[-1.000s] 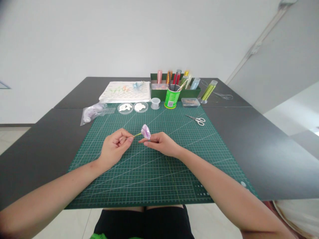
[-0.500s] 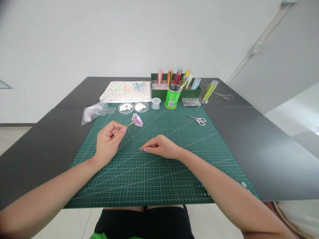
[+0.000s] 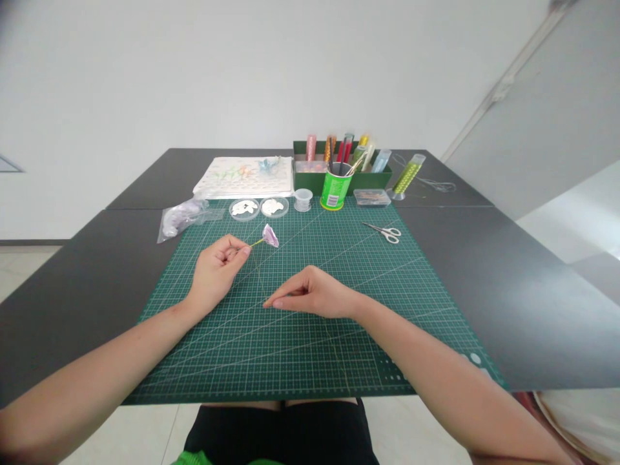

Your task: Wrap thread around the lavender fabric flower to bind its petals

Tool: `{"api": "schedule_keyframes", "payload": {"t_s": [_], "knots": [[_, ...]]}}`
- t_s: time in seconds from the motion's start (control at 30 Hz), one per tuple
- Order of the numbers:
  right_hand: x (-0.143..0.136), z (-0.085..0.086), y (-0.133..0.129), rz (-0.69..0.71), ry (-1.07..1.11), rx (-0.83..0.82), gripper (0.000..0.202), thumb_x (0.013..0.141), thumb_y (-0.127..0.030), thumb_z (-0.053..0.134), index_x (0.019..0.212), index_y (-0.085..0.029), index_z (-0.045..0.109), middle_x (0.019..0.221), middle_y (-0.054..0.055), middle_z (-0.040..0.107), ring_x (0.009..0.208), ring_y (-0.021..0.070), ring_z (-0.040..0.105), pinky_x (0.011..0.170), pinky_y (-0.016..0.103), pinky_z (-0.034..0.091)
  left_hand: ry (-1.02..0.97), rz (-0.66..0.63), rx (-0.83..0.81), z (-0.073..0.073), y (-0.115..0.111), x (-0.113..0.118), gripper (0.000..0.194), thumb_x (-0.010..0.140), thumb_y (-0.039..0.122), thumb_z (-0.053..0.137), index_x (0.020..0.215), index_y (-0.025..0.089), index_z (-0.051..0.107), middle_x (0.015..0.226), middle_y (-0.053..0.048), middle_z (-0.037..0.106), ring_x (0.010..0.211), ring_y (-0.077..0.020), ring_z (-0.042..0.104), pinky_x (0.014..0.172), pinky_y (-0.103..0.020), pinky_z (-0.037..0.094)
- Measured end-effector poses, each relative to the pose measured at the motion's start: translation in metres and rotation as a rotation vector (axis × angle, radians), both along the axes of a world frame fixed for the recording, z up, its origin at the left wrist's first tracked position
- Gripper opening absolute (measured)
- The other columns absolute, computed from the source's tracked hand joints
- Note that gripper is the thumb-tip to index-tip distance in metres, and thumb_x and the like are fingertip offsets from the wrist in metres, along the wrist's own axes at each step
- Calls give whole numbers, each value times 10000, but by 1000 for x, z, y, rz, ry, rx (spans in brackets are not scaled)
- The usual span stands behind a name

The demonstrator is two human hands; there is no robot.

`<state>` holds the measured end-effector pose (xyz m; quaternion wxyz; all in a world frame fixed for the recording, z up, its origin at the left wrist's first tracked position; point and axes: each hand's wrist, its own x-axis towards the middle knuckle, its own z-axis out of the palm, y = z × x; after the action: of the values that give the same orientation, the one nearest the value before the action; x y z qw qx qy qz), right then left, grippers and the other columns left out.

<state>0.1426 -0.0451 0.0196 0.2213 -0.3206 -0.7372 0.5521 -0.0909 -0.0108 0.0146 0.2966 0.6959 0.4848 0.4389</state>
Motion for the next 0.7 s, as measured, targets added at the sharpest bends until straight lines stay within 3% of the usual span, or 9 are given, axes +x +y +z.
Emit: {"api": "schedule_keyframes", "payload": {"t_s": [0.13, 0.2, 0.43, 0.7], "knots": [[1, 7, -1, -23, 115, 6, 294, 919, -411, 718, 1017, -165, 846, 767, 60, 767, 578, 108, 526, 522, 240, 387, 46, -41, -45, -3, 1, 0, 192, 903, 326, 583, 760, 200, 611, 510, 91, 341, 465, -98, 323, 501, -227, 261], [3, 10, -1, -47, 147, 9, 293, 918, -415, 720, 1010, -169, 849, 855, 88, 801, 651, 133, 600, 574, 255, 442, 97, -91, -68, -5, 1, 1, 170, 894, 305, 588, 760, 202, 614, 509, 92, 348, 467, -97, 333, 503, -224, 263], [7, 21, -2, -198, 270, 13, 296, 886, -449, 752, 973, -187, 858, 610, 19, 680, 500, 82, 378, 465, 251, 289, 270, -308, -59, -4, -7, 4, 142, 913, 264, 578, 796, 203, 632, 531, 95, 371, 474, -86, 360, 502, -213, 261], [10, 23, 1, -379, 367, 75, 206, 852, -418, 786, 927, -242, 864, 542, -12, 569, 516, 103, 415, 496, 255, 347, 292, -535, -69, -6, -22, 10, 129, 942, 220, 572, 830, 199, 631, 526, 110, 317, 448, -68, 325, 482, -203, 263]]}}
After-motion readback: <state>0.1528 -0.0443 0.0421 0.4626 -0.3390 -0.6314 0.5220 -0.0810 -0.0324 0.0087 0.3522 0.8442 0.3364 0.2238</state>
